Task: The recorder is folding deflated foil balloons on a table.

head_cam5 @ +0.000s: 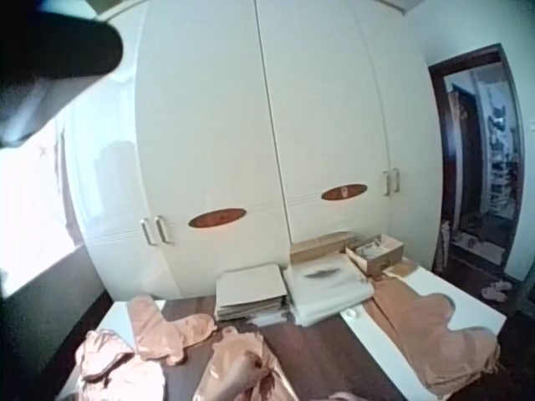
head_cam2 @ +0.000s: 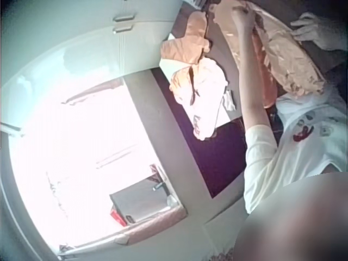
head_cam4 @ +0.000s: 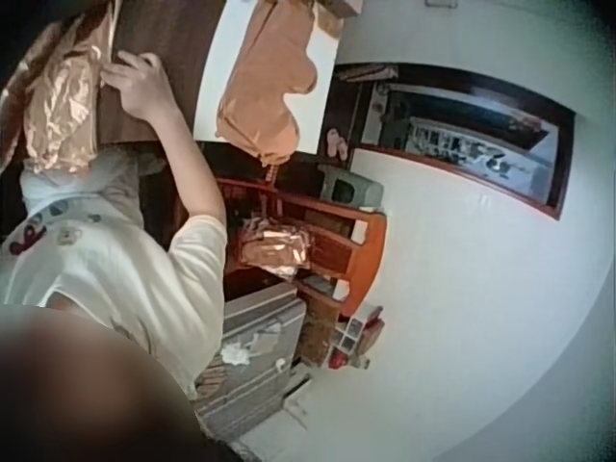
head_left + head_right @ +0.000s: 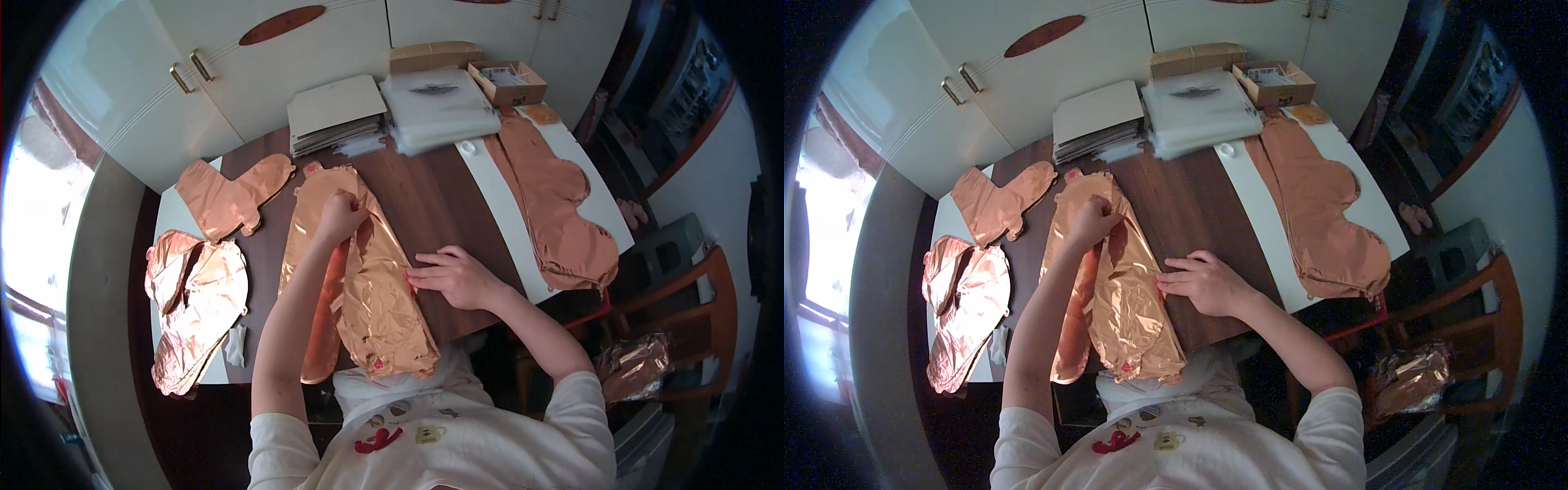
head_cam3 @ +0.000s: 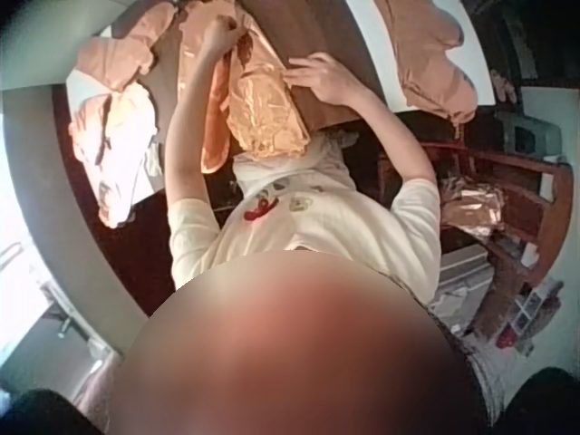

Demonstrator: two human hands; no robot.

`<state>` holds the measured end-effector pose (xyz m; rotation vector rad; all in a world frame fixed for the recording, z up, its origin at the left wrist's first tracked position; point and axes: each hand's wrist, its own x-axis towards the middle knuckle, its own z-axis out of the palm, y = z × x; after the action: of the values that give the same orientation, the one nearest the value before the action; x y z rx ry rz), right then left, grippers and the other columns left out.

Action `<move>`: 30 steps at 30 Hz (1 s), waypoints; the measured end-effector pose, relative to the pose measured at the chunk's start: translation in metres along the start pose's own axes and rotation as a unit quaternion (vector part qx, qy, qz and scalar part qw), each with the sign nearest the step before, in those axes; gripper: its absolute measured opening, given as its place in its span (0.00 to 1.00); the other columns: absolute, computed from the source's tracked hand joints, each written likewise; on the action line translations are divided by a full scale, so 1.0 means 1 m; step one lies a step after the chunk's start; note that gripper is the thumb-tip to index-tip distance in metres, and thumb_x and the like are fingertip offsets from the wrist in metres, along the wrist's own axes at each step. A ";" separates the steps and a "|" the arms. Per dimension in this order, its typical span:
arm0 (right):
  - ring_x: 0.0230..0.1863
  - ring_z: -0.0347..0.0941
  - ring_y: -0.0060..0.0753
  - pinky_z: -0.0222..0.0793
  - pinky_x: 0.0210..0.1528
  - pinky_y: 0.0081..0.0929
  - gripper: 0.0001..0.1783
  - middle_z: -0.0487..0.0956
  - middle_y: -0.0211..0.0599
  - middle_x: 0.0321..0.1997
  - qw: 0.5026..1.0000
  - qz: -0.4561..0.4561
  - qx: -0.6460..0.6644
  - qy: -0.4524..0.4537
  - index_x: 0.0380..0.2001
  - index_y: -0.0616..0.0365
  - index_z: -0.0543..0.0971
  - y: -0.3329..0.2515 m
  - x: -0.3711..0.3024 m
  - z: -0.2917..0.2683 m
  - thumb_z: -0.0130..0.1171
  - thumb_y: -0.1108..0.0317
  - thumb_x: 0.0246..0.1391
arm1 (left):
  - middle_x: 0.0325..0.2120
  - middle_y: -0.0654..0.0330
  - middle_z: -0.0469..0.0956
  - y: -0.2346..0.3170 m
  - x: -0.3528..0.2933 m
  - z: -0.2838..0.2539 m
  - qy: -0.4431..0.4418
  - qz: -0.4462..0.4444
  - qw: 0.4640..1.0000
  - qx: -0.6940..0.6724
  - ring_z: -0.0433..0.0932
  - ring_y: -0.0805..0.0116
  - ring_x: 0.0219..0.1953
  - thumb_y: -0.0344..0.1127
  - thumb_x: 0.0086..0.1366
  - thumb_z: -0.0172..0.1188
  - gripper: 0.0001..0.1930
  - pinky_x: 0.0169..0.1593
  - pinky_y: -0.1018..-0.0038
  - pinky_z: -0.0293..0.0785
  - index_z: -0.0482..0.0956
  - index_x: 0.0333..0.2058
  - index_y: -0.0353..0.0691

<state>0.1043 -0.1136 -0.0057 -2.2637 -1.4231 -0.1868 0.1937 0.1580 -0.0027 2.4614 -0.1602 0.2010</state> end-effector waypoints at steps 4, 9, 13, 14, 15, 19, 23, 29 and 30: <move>0.60 0.65 0.34 0.56 0.58 0.34 0.25 0.73 0.25 0.56 0.999 0.030 0.019 0.016 0.49 0.48 0.76 -0.004 0.003 -0.004 0.46 0.78 0.46 | 0.27 0.47 0.74 -0.002 0.001 0.001 0.000 0.004 1.000 -0.010 0.74 0.51 0.32 0.39 0.45 0.62 0.14 0.37 0.63 0.72 0.74 0.20 0.31; 0.62 0.62 0.34 0.56 0.59 0.35 0.27 0.71 0.26 0.58 1.000 0.015 0.008 -0.010 0.50 0.49 0.75 -0.005 0.003 -0.008 0.46 0.78 0.45 | 0.28 0.47 0.74 -0.002 0.000 0.001 0.005 0.006 1.000 0.010 0.75 0.50 0.33 0.39 0.47 0.62 0.14 0.38 0.65 0.72 0.75 0.21 0.31; 0.62 0.62 0.34 0.56 0.59 0.35 0.25 0.72 0.26 0.57 1.000 0.012 0.007 -0.009 0.49 0.49 0.76 -0.005 0.003 -0.008 0.46 0.78 0.46 | 0.29 0.47 0.74 0.002 -0.001 0.001 0.003 -0.001 1.000 0.009 0.75 0.50 0.33 0.39 0.47 0.62 0.14 0.38 0.65 0.72 0.75 0.21 0.31; 0.62 0.62 0.33 0.56 0.59 0.35 0.24 0.72 0.25 0.57 1.000 0.012 0.005 -0.011 0.48 0.49 0.77 -0.004 0.002 -0.007 0.47 0.77 0.46 | 0.29 0.47 0.74 0.003 0.000 0.001 -0.001 -0.002 1.000 0.009 0.75 0.50 0.33 0.39 0.47 0.62 0.14 0.38 0.65 0.72 0.75 0.21 0.31; 0.61 0.63 0.33 0.56 0.59 0.35 0.23 0.73 0.24 0.56 1.000 0.012 0.004 -0.012 0.47 0.48 0.78 -0.004 0.002 -0.006 0.47 0.77 0.47 | 0.29 0.47 0.74 0.003 0.000 0.000 -0.005 -0.004 1.000 0.011 0.75 0.50 0.33 0.38 0.47 0.62 0.13 0.38 0.64 0.72 0.75 0.21 0.31; 0.60 0.65 0.32 0.56 0.59 0.35 0.21 0.75 0.23 0.54 1.000 0.004 -0.002 0.000 0.45 0.48 0.79 -0.002 0.002 -0.004 0.47 0.76 0.48 | 0.29 0.47 0.74 0.002 0.000 0.000 0.002 0.007 1.000 0.009 0.75 0.50 0.33 0.37 0.46 0.62 0.12 0.38 0.64 0.72 0.75 0.21 0.31; 0.58 0.67 0.32 0.57 0.58 0.36 0.20 0.76 0.23 0.52 1.000 0.006 0.007 0.005 0.42 0.47 0.80 -0.001 0.001 -0.004 0.48 0.76 0.48 | 0.29 0.48 0.73 0.003 0.001 0.001 0.003 0.008 1.000 -0.002 0.75 0.51 0.34 0.34 0.45 0.61 0.10 0.39 0.65 0.72 0.75 0.20 0.31; 0.57 0.68 0.31 0.58 0.59 0.37 0.20 0.77 0.23 0.51 1.000 0.009 0.015 0.002 0.41 0.46 0.81 -0.004 0.004 -0.003 0.47 0.76 0.46 | 0.36 0.51 0.72 0.007 -0.005 -0.001 0.046 -0.019 0.996 0.072 0.72 0.52 0.38 0.33 0.46 0.62 0.14 0.41 0.62 0.70 0.75 0.32 0.34; 0.56 0.68 0.31 0.58 0.59 0.37 0.20 0.77 0.24 0.51 1.000 0.009 0.017 0.003 0.41 0.46 0.81 -0.004 0.004 -0.003 0.47 0.76 0.46 | 0.39 0.52 0.71 0.013 -0.010 0.002 0.122 0.007 0.982 0.145 0.71 0.53 0.39 0.33 0.47 0.61 0.17 0.42 0.61 0.69 0.74 0.37 0.35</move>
<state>0.1028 -0.1099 -0.0004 -2.2455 -1.3908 -0.1620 0.1818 0.1476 0.0019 2.6959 -0.0445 0.5643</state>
